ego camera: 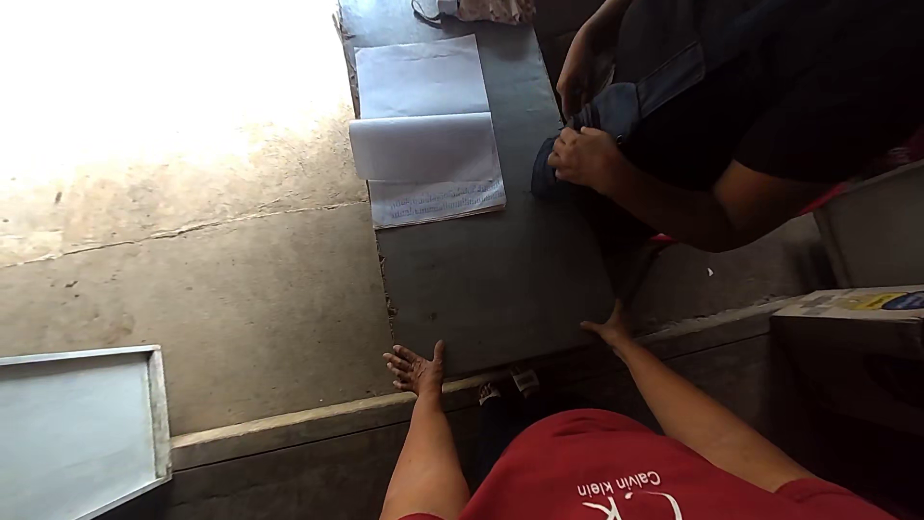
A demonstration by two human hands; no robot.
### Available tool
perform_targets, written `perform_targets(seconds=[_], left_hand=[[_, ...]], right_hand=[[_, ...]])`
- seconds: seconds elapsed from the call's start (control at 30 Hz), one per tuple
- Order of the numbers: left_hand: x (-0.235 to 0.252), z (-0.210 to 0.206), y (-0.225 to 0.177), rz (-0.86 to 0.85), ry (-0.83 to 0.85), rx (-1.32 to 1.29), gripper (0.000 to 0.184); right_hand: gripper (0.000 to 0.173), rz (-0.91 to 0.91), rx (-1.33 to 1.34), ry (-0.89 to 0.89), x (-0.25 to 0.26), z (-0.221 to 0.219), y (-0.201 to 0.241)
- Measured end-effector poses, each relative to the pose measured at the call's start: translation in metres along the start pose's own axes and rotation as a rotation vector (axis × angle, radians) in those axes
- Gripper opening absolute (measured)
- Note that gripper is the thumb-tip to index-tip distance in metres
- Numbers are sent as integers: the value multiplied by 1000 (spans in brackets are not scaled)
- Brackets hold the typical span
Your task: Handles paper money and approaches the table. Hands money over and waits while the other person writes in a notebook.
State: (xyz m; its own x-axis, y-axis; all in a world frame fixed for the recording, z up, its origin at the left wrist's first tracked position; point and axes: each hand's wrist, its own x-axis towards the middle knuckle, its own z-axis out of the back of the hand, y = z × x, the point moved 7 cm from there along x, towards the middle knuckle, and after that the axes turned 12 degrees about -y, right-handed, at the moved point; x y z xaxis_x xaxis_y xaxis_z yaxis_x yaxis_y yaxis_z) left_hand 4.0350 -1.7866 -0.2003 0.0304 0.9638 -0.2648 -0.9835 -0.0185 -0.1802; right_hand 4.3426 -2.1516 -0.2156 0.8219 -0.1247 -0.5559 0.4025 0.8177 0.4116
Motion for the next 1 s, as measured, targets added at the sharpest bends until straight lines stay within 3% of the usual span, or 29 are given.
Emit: perform_targets(seconds=[1.0], left_hand=[[0, 0, 0, 3, 12, 4, 115]], right_hand=[[131, 19, 27, -3, 2, -2, -1]])
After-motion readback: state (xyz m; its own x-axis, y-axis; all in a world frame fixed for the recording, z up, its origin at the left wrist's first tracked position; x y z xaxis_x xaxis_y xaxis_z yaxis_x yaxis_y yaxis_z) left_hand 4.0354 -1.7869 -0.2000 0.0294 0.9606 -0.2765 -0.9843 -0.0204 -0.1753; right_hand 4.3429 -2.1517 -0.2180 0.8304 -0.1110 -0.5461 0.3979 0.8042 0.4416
